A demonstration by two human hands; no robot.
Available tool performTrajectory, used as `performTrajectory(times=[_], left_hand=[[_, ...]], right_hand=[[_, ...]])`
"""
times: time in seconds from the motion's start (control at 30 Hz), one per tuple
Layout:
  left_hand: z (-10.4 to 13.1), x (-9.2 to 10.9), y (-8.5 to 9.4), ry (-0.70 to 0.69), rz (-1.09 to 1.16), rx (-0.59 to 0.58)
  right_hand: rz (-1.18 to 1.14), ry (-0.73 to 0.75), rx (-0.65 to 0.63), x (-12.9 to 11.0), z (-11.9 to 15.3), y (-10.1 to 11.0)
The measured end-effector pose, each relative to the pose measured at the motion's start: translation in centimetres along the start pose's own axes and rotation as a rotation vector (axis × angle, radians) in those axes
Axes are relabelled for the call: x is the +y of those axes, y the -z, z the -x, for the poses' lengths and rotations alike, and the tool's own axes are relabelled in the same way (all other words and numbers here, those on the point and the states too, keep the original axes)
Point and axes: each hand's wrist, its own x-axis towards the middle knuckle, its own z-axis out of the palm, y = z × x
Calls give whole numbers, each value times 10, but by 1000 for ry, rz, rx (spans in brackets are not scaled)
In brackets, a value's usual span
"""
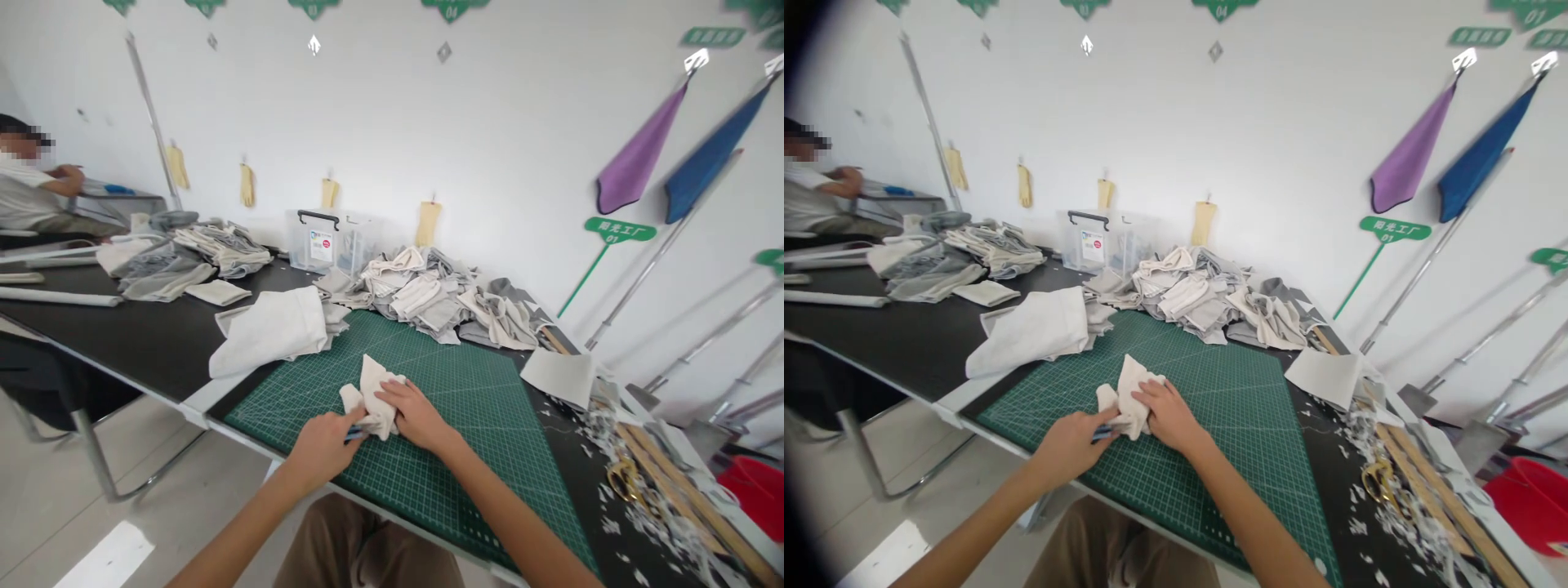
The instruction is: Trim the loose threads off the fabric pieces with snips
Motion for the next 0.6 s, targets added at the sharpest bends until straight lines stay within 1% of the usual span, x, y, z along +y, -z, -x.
performTrajectory(times=[0.07,0.13,0.23,0.3,0.37,0.4,0.47,0.5,0.57,0.6], left_hand=[[-7,0,3,-7,45,14],[-13,-1,10,-14,128,60],[-22,-1,20,-13,408,195],[-29,0,25,-8,537,250],[-34,0,27,-13,552,248],[-35,-1,28,-14,571,247],[-29,-6,30,16,659,250],[-22,-9,30,52,720,253],[2,-18,30,159,843,280],[19,-24,28,208,878,305]], right_hand=[[-57,0,62,-2,1,-3],[-141,2,104,-7,7,1],[-315,26,102,-23,14,14],[-439,19,75,-37,10,19],[-520,-30,78,-51,-1,14],[-539,-65,106,-56,-8,8],[-559,-139,206,-60,-23,-5],[-574,-168,260,-60,-29,-10],[-605,-220,365,-55,-42,-13],[-610,-251,417,-52,-48,-9]])
